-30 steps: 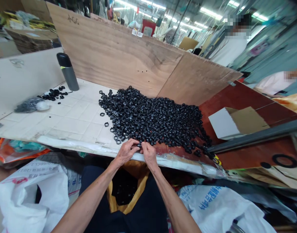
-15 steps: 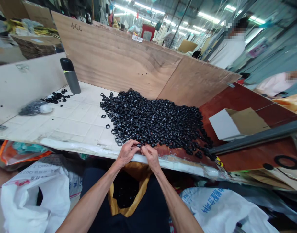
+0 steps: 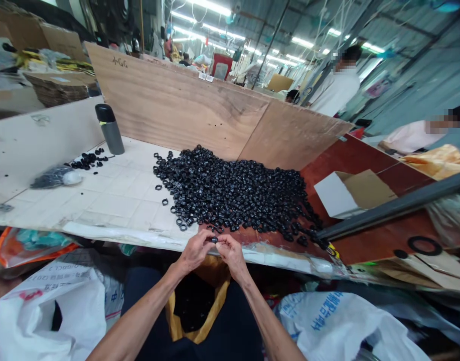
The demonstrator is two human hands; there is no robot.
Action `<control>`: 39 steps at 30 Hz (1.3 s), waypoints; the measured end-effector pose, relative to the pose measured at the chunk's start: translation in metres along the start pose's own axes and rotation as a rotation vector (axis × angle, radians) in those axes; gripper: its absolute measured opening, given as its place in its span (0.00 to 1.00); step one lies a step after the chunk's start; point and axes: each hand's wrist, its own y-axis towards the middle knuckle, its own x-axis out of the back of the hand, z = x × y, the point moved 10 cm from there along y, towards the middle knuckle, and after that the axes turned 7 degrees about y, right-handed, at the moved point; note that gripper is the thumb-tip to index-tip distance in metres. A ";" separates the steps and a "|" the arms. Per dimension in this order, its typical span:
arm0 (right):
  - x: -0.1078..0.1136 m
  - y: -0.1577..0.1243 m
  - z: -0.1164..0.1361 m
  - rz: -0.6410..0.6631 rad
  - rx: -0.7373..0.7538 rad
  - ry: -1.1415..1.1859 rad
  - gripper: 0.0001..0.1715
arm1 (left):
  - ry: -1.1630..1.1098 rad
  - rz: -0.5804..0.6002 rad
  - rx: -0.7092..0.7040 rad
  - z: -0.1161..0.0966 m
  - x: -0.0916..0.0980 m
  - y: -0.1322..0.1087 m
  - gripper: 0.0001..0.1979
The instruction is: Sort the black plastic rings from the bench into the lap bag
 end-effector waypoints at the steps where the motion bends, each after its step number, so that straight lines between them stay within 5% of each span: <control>1: -0.001 -0.006 -0.004 0.020 -0.047 0.020 0.15 | 0.033 0.002 -0.036 -0.005 -0.001 -0.006 0.11; 4: -0.001 -0.016 -0.010 0.105 -0.147 -0.027 0.15 | 0.083 0.073 -0.096 -0.018 -0.004 -0.018 0.12; 7: 0.021 -0.002 0.009 0.029 0.004 -0.257 0.17 | 0.140 0.173 -0.036 -0.017 -0.007 -0.010 0.05; 10: 0.040 0.023 0.036 -0.138 0.226 -0.505 0.11 | 0.302 0.025 0.150 0.003 0.006 0.013 0.02; 12: 0.036 0.038 0.039 -0.125 0.291 -0.607 0.15 | 0.426 -0.090 0.246 0.016 0.011 0.024 0.04; 15: 0.026 0.051 0.028 -0.069 0.347 -0.623 0.18 | 0.542 -0.077 0.293 0.029 -0.001 0.036 0.08; 21: 0.084 0.038 0.018 -0.541 0.355 -0.567 0.21 | 0.532 -0.089 0.292 0.029 -0.006 0.035 0.09; 29: 0.071 0.043 0.027 -0.418 0.387 -0.651 0.12 | 0.658 0.175 0.089 0.010 -0.038 0.038 0.10; 33: 0.070 0.040 0.021 -0.409 0.375 -0.570 0.09 | 0.677 0.167 0.137 0.019 -0.035 0.039 0.07; 39: 0.065 0.040 0.003 -0.260 0.259 -0.206 0.17 | 0.619 0.112 0.093 0.011 -0.030 0.035 0.07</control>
